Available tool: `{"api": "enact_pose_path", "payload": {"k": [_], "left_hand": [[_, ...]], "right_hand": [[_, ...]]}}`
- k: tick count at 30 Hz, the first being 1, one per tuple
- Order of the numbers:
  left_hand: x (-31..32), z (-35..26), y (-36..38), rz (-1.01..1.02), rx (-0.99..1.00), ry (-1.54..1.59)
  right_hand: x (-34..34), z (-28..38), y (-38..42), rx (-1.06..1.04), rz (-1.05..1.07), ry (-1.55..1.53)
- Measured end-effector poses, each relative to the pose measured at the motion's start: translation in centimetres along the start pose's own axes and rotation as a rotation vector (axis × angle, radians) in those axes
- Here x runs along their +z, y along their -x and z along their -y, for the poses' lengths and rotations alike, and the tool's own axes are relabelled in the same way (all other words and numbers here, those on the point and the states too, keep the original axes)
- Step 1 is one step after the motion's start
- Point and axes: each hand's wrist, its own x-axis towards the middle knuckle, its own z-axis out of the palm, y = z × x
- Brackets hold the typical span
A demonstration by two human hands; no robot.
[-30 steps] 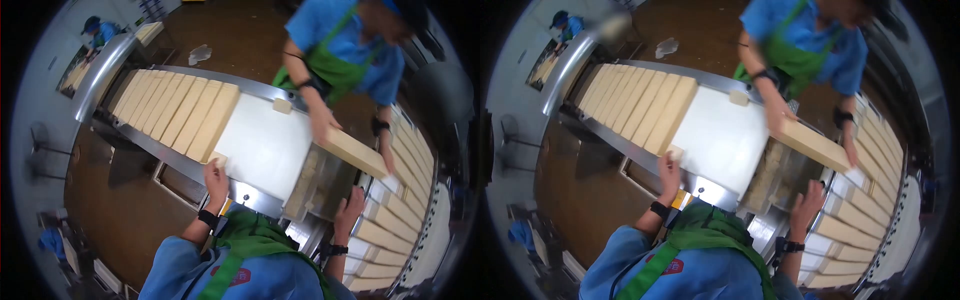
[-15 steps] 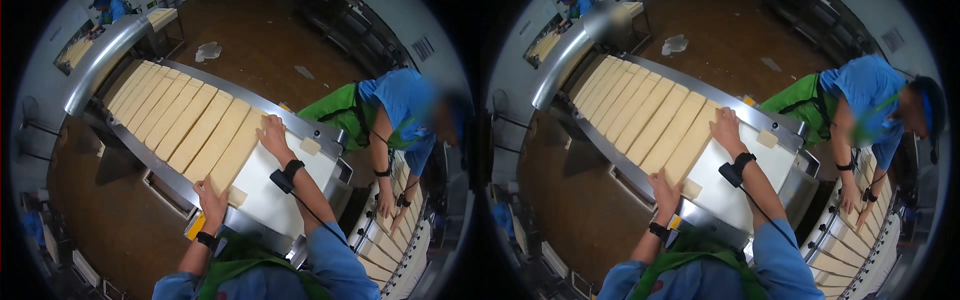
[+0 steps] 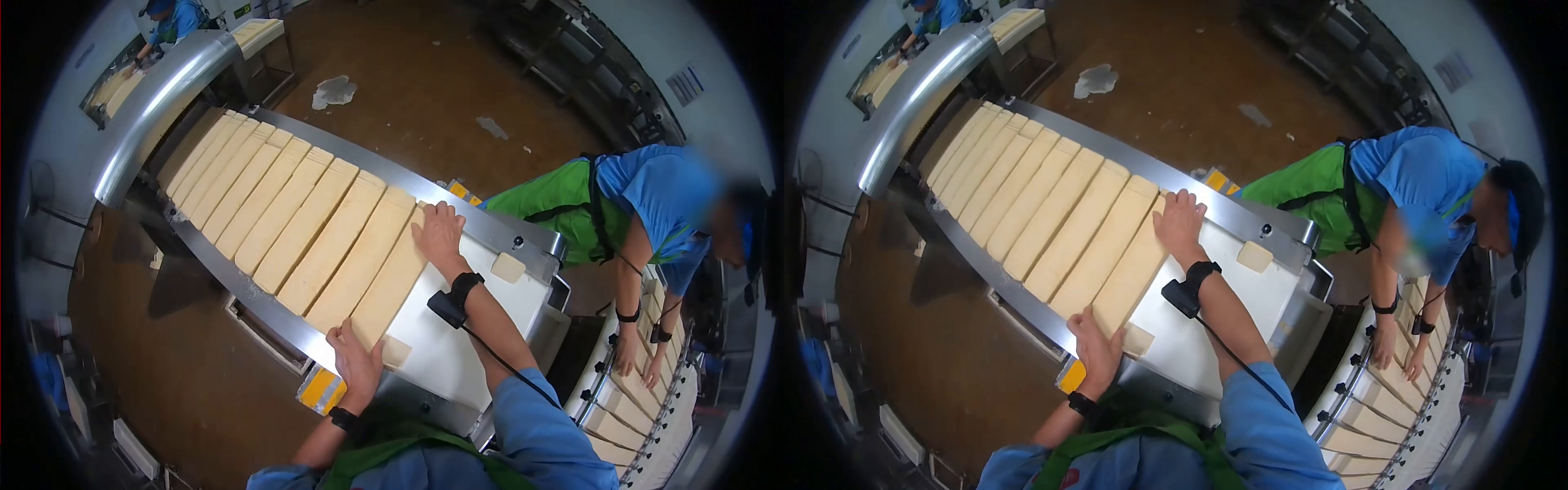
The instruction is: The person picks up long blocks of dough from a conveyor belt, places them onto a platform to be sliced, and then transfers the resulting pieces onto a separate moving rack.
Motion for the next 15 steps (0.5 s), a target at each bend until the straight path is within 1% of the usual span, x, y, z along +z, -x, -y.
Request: {"api": "enact_pose_path", "payload": {"k": [3,6,8,10,11,13,15], "left_hand": [[-0.3,-0.3,0.4,0.011,-0.008,0.013],[0.2,-0.4,0.6,0.004,0.011,0.015],[0.7,-0.7,0.1,-0.029,0.051,0.005],[0.5,-1.3,0.2,0.003,-0.023,-0.041],[0.7,-1.4,0.2,-0.011,-0.004,-0.019],[0.6,-2.1,0.2,0.032,0.054,-0.036],[1.0,-2.3,0.1,0.084,0.14,-0.076]], "right_hand": [[0.3,0.1,0.4,-0.039,-0.08,0.05],[0.5,-0.1,0.6,-0.052,-0.05,0.066],[0.7,-0.9,1.1,-0.07,-0.139,0.078],[0.0,-1.8,2.1,-0.078,-0.08,-0.016],[-0.7,-2.6,2.3,-0.065,-0.097,-0.018],[-2.0,-4.9,5.1,0.122,0.082,-0.003],[-2.4,-8.6,8.7,0.144,-0.066,-0.068]]}}
